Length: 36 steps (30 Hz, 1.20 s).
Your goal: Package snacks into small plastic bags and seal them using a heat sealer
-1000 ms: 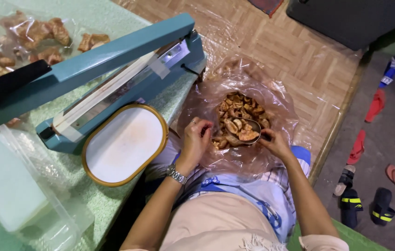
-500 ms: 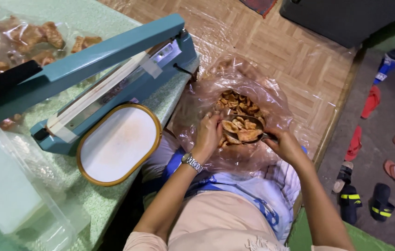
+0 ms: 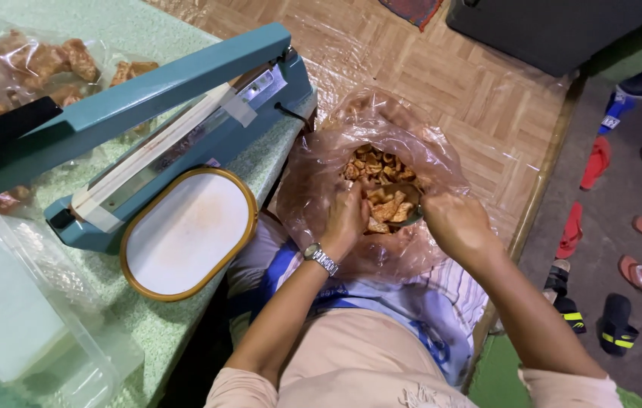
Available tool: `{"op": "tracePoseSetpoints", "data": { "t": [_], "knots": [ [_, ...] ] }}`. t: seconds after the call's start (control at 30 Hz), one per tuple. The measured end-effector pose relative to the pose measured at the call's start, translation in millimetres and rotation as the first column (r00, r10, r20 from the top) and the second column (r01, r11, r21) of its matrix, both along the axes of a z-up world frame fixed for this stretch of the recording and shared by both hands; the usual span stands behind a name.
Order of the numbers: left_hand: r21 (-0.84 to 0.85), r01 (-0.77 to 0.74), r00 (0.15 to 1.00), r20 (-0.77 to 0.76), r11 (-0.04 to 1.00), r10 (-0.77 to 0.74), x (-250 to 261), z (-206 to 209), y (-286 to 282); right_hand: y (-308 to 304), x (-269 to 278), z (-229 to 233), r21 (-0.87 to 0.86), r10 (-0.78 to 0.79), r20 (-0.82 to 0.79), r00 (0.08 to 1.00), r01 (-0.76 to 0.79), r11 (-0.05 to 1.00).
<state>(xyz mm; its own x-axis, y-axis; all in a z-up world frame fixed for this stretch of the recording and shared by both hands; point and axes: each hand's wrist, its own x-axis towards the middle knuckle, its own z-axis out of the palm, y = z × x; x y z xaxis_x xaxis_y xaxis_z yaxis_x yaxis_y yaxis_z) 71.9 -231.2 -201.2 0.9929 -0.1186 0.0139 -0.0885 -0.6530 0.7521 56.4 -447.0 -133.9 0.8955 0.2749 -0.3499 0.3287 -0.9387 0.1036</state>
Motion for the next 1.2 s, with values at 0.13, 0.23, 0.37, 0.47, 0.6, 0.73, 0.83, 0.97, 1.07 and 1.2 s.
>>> {"op": "tracePoseSetpoints", "data": {
  "t": [0.13, 0.23, 0.37, 0.47, 0.6, 0.73, 0.83, 0.97, 1.07, 1.2],
  "knots": [
    [0.047, 0.001, 0.998, -0.059, 0.999, 0.002, -1.6, -2.9, -3.0, 18.8, 5.2, 11.6, -0.2, 0.241, 0.32, 0.916, -0.184, 0.962],
    [0.058, 0.009, 0.995, -0.101, 0.998, -0.003, -1.5, -28.0, -7.4, 63.2, 0.9, 68.7, -0.152, 0.195, 0.239, 0.951, -0.162, 0.975],
    [0.0, -0.003, 0.998, -0.068, 1.0, 0.003, 1.6, -31.8, -5.1, 61.7, -3.8, 68.3, -0.244, 0.337, 0.38, 0.862, -0.258, 0.935],
    [0.005, -0.007, 0.999, -0.036, 1.0, 0.007, 0.5, -26.3, -4.6, 45.1, 0.2, 51.4, -0.226, 0.296, 0.321, 0.9, -0.23, 0.946],
    [-0.025, -0.033, 0.999, -0.009, 0.999, 0.033, 0.0, -28.4, 4.4, 30.3, -6.1, 77.5, -0.208, 0.097, 0.099, 0.99, -0.075, 0.975],
    [-0.124, -0.082, 0.997, -0.009, 0.989, 0.081, -2.5, 11.4, 32.8, -24.1, 0.7, 53.0, -0.22, 0.045, 0.193, 0.98, -0.001, 0.975],
    [-0.275, -0.131, 0.991, -0.07, 0.953, 0.116, -0.7, 4.1, 43.9, -13.9, 9.7, -5.5, -0.129, -0.156, 0.06, 0.986, 0.163, 0.978],
    [-0.414, -0.212, 0.977, -0.119, 0.885, 0.178, 2.0, -9.1, 50.6, -27.4, -4.1, -148.1, 0.003, 0.022, 0.285, 0.958, -0.024, 1.0],
    [-0.444, -0.22, 0.975, -0.138, 0.869, 0.176, 2.3, -6.3, 48.0, 7.6, -12.3, -107.9, 0.538, -0.17, 0.015, 0.985, 0.135, 0.832],
    [-0.497, -0.191, 0.981, -0.11, 0.846, 0.158, 0.5, 13.6, 52.1, 48.3, 4.4, -33.7, 0.798, -0.084, 0.332, 0.94, -0.232, 0.555]
  ]
}}
